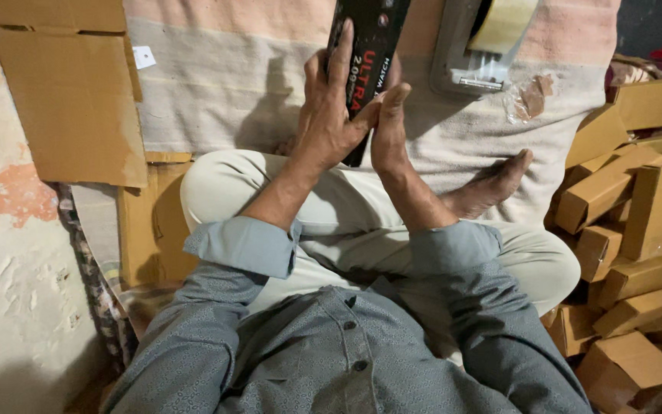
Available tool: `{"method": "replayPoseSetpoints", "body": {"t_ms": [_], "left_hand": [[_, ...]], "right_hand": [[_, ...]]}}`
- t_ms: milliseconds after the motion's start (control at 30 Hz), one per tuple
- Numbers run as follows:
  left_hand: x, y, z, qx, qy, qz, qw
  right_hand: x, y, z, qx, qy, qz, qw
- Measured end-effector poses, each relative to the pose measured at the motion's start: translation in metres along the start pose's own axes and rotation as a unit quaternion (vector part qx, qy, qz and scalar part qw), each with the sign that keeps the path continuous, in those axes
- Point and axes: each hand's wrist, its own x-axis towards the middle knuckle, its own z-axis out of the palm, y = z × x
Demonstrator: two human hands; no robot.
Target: The person sits cross-legged on the floor and packs smartwatches into small cardboard boxes. They open the product packaging, remove the watch and accessories, place them into a box, fold the flaps, and seal the box with packing tape. The process is repeated for multiple units.
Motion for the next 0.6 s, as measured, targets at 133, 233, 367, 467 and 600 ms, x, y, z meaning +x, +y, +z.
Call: {"method": "replayPoseSetpoints", "body": {"t_ms": [133, 233, 367, 467, 600], "left_hand": [[0.009, 0.011, -0.005, -0.004, 0.001, 0.000, 1.000], [0.015, 0.017, -0.002, 0.069, 0.061, 0.009, 0.996], [0.019, 0.020, -0.002, 0.147, 0.132, 0.038, 0.980], [0.015, 0.022, 0.006, 0.044, 0.093, -0.004, 0.995], [0.024, 0.020, 0.020, -0.180, 0.113, -0.083, 0.974]], "right_hand": [[0.005, 0.002, -0.004, 0.088, -0.054, 0.041, 0.994], [0.005, 0.001, -0.011, 0.165, -0.078, 0.076, 0.980], [0.002, -0.001, -0.004, 0.065, 0.019, 0.039, 0.997], [-0.003, -0.006, -0.011, -0.180, 0.114, 0.007, 0.977], [0.003, -0.019, -0.039, -0.112, 0.136, 0.005, 0.984]]}}
